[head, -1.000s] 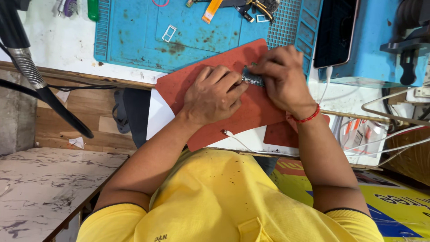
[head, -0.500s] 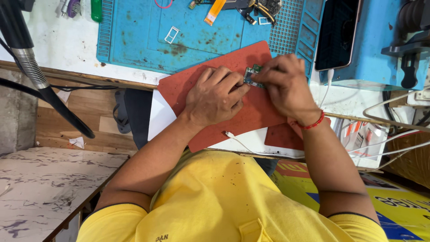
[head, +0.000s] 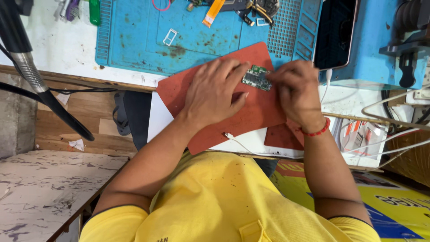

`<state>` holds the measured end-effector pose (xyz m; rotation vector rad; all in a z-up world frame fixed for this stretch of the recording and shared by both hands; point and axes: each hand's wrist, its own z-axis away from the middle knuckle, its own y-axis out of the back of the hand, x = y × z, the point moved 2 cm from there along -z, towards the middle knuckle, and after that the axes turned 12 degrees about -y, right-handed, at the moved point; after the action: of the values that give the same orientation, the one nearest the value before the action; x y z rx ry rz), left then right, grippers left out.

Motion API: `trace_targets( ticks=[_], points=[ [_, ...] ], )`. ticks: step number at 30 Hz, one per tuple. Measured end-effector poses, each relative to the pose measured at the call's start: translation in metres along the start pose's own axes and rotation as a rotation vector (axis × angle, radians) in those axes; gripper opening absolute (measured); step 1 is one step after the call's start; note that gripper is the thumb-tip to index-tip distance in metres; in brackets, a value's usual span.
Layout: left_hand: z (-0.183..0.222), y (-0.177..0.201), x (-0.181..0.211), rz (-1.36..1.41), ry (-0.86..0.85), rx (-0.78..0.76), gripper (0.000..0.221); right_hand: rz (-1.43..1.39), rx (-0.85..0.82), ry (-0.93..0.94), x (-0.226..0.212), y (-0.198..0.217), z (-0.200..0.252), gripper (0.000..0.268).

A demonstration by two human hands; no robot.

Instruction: The person works on a circuit board using their hands to press and rub various components on the board's surface.

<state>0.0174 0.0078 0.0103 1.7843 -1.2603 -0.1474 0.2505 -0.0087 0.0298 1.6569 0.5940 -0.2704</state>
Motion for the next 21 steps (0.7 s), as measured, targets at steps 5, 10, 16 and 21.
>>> trace_targets(
  ticks=[5,10,16,21],
  points=[
    [-0.016,0.001,-0.005,0.134,0.098,-0.164,0.043,-0.013,0.056,-0.046,-0.014,-0.007,0.02,0.034],
    [-0.016,0.005,-0.004,0.134,0.086,-0.141,0.036,-0.042,0.165,-0.19,-0.014,-0.003,0.022,0.038],
    [-0.012,0.008,-0.002,0.14,0.027,-0.104,0.041,0.016,0.194,-0.154,-0.035,-0.014,0.037,0.041],
    [-0.011,0.004,0.0,0.075,0.019,-0.133,0.037,0.054,0.103,0.0,-0.038,-0.028,0.042,0.042]
  ],
)
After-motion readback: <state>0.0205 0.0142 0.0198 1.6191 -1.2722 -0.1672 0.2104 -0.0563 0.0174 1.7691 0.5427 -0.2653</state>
